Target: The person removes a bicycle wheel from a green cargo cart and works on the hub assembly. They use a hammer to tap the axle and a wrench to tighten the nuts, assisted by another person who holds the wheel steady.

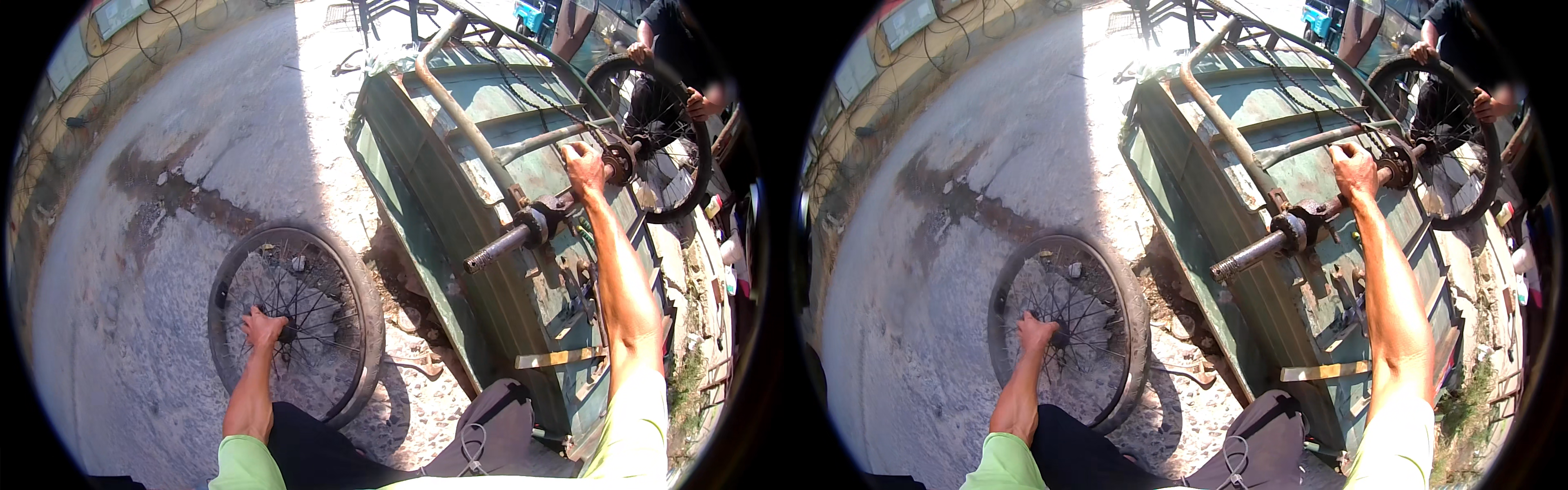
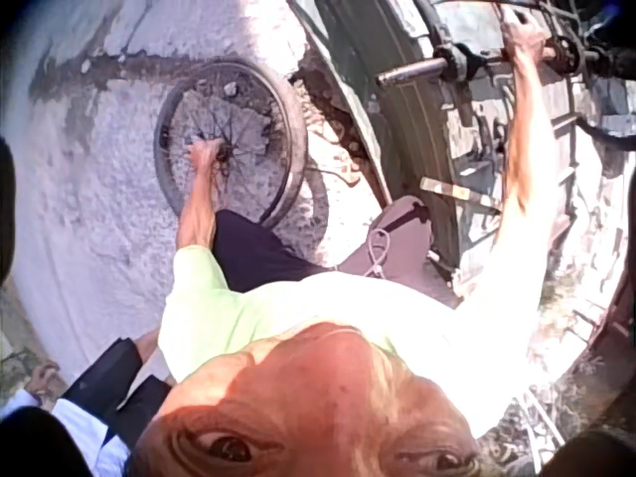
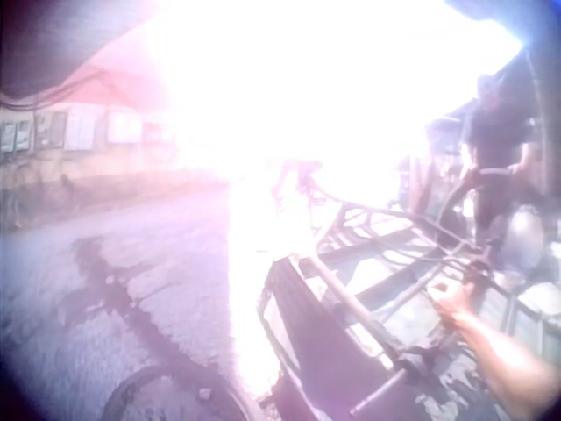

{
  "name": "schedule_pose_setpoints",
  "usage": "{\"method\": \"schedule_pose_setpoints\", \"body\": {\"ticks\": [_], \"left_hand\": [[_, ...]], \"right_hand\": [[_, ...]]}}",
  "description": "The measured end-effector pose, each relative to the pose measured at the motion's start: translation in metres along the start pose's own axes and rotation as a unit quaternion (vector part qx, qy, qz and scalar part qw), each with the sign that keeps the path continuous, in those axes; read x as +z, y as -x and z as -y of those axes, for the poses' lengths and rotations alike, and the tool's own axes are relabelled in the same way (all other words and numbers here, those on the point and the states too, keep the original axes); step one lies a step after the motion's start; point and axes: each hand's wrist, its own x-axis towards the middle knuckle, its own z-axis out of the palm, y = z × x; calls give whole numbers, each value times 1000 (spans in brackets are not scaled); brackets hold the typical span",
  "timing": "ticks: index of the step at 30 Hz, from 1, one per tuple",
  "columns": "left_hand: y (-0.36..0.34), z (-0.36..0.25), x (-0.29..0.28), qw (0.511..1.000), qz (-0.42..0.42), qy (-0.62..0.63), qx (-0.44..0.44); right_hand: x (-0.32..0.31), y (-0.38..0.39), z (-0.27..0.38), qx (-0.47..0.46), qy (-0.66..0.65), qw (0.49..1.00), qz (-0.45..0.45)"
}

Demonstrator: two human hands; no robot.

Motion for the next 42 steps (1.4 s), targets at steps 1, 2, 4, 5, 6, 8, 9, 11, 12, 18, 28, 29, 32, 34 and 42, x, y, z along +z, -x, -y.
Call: {"method": "schedule_pose_setpoints", "body": {"ticks": [1,2,4,5,6,8,9,11,12,18,28,29,32,34,42], "left_hand": [[0,-1,-7,1000,-1,22,9],[0,-2,-10,999,-10,47,23],[-1,0,-24,993,-35,98,47],[-15,14,-19,984,-93,128,83],[-12,14,-27,977,-66,176,101],[-6,7,-50,953,-15,272,132],[-1,1,-57,927,-6,346,145],[26,-17,-76,863,55,480,149],[40,-28,-86,820,100,542,152],[86,-50,-111,717,202,639,193],[165,-115,-117,564,386,706,183],[170,-118,-115,580,372,701,185],[176,-124,-106,557,404,703,181],[183,-133,-100,560,396,701,194],[204,-158,-73,552,388,709,203]], "right_hand": [[0,2,1,-6,-4,1000,-7],[0,-3,-3,4,6,1000,0],[-1,0,3,7,4,1000,-2],[1,5,10,-14,-2,1000,-15],[1,7,9,-22,4,999,-27],[-1,7,12,-6,-5,1000,-10],[0,6,10,-6,4,1000,-14],[-3,9,11,7,1,1000,-1],[-8,9,10,15,0,1000,-1],[-1,8,8,20,25,999,-19],[1,-2,-6,18,-8,1000,0],[1,-2,-9,14,-11,1000,3],[-3,6,2,29,1,1000,-5],[-1,2,-2,29,-4,1000,-7],[3,3,-5,44,-25,999,-8]]}}
